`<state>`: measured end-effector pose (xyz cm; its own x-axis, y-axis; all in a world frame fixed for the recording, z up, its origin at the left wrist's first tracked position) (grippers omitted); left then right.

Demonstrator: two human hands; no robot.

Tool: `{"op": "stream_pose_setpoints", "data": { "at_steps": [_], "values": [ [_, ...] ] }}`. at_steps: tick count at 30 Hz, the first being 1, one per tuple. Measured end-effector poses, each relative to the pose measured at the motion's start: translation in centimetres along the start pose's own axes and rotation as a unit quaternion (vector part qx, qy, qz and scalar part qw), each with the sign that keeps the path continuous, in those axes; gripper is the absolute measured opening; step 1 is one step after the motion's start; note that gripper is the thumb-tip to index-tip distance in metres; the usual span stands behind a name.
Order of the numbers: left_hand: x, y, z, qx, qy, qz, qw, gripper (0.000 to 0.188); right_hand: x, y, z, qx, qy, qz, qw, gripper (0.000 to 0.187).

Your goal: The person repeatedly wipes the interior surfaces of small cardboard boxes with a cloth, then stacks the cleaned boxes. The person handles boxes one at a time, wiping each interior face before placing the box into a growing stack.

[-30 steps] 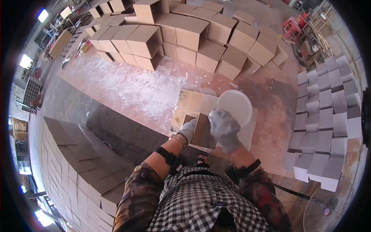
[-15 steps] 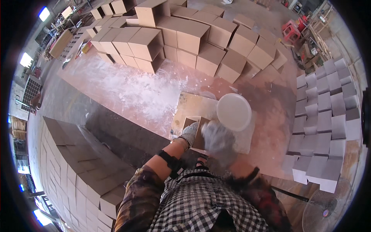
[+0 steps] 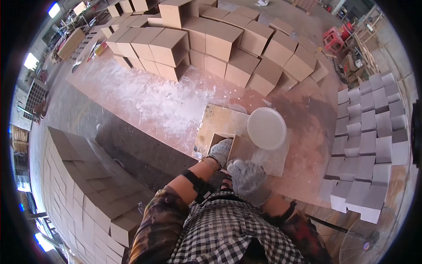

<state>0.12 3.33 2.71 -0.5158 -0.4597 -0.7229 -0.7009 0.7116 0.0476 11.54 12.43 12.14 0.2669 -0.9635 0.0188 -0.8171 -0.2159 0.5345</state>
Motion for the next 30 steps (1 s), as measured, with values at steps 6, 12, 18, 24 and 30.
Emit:
{"op": "stream_pose_setpoints", "data": {
  "at_steps": [6, 12, 18, 24, 30],
  "values": [
    [6.7, 1.9, 8.1, -0.032, 0.002, 0.073, 0.997, 0.031, -4.9, 2.7, 2.7, -0.029, 0.007, 0.053, 0.998, 0.023],
    [3.7, 1.3, 4.5, 0.019, 0.026, 0.018, 0.999, 0.032, -0.5, 1.7, -0.8, 0.033, -0.146, 0.044, 0.988, 0.010],
    [0.0, 1.1, 2.5, -0.026, -0.021, -0.019, 0.999, 0.029, -3.6, 2.2, 0.7, -0.014, -0.041, 0.043, 0.998, 0.011],
    [4.7, 0.7, 4.9, -0.028, 0.001, 0.050, 0.998, 0.029, -1.4, 2.6, -0.3, 0.035, -0.116, 0.041, 0.992, 0.029],
    [3.0, 1.1, 3.9, 0.023, -0.016, -0.019, 0.999, 0.032, -0.4, 0.5, -1.4, 0.051, 0.022, -0.033, 0.998, 0.029]
  ]
}}
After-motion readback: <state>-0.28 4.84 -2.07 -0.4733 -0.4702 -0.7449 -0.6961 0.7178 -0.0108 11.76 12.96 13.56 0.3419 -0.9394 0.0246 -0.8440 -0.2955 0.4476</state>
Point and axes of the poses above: each hand's wrist, its own y-axis towards the middle knuckle, its own z-axis out of the palm, x = y × z, the point moved 1 cm from there along y, towards the middle knuckle, and after that the axes turned 11 degrees about -x, right-handed, at the moved point
